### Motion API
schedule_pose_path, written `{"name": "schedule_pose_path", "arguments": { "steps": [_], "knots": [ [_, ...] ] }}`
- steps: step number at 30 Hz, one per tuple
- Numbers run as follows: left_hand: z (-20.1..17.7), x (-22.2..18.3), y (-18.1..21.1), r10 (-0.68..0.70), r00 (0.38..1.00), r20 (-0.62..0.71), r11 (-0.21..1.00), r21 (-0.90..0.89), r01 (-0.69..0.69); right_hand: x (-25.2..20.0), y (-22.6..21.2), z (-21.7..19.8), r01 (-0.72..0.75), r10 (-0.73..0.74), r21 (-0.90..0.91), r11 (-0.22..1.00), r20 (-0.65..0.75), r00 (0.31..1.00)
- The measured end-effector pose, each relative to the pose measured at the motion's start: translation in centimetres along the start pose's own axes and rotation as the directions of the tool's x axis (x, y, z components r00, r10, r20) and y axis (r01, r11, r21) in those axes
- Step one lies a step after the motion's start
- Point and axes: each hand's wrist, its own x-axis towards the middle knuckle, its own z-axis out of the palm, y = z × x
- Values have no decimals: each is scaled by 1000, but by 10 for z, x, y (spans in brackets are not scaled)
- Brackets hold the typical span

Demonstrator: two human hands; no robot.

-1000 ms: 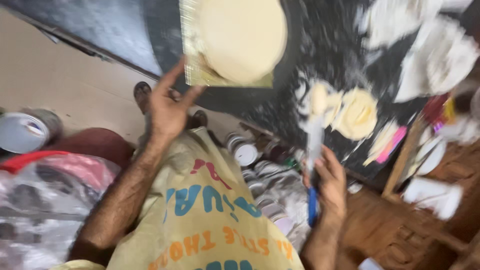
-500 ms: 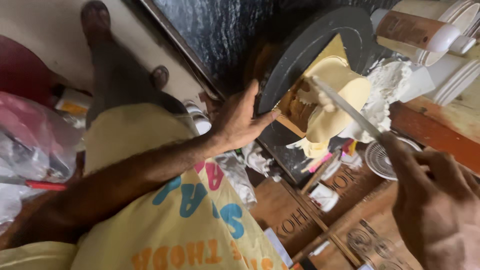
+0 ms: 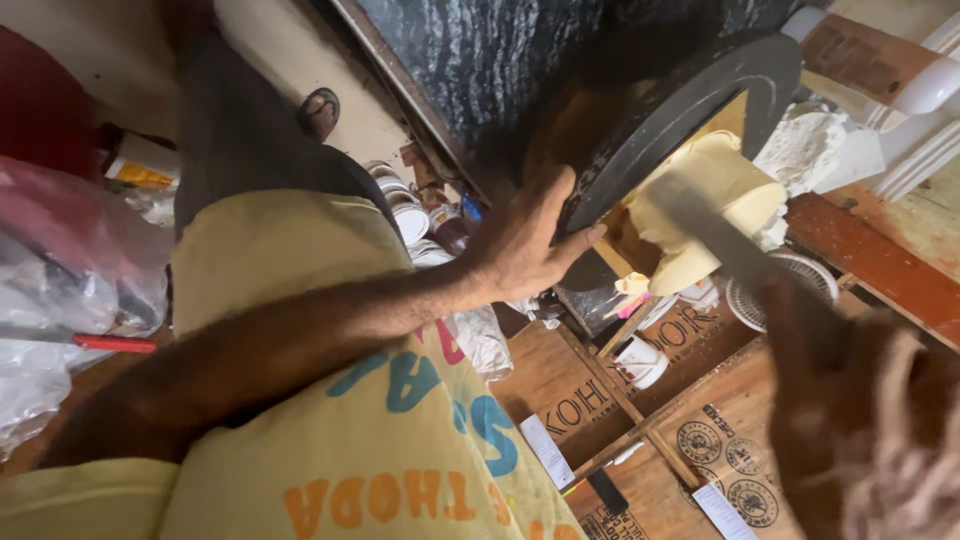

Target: The person spreads and smooths icing over cakes on a turntable using a spatula, then moves the iced cakes onto the counter by hand.

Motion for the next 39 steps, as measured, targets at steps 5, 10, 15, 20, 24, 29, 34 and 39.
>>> {"name": "schedule_pose_path", "arguments": {
  "steps": [5,10,15,20,24,29,34,39],
  "knots": [
    [-7,5,8,29,1000,4,999,43,-29,20,-2,-15,34,-38,-69,997,-44,998],
    [-19,44,11,109,994,-9,990,93,-108,-2,-20,-26,94,-114,-218,971,-82,990],
    [-23,79,12,99,995,30,981,164,-103,-47,-51,11,-7,-15,-193,981,-112,994],
    [-11,78,18,147,988,-52,947,294,-125,-132,-73,84,-217,247,307,927,-64,967],
    [4,66,20,244,958,-148,908,383,-172,-183,-127,202,-365,598,875,319,113,794],
    [8,57,-3,342,919,-196,856,468,-219,-175,-275,370,-216,629,840,-497,521,577],
    [-9,43,-17,278,921,-271,785,617,-56,-125,-369,504,-122,694,725,-678,685,221],
    [-28,34,-28,287,905,-312,755,655,-14,-76,-343,562,-98,688,745,-660,651,321]
  ]
}}
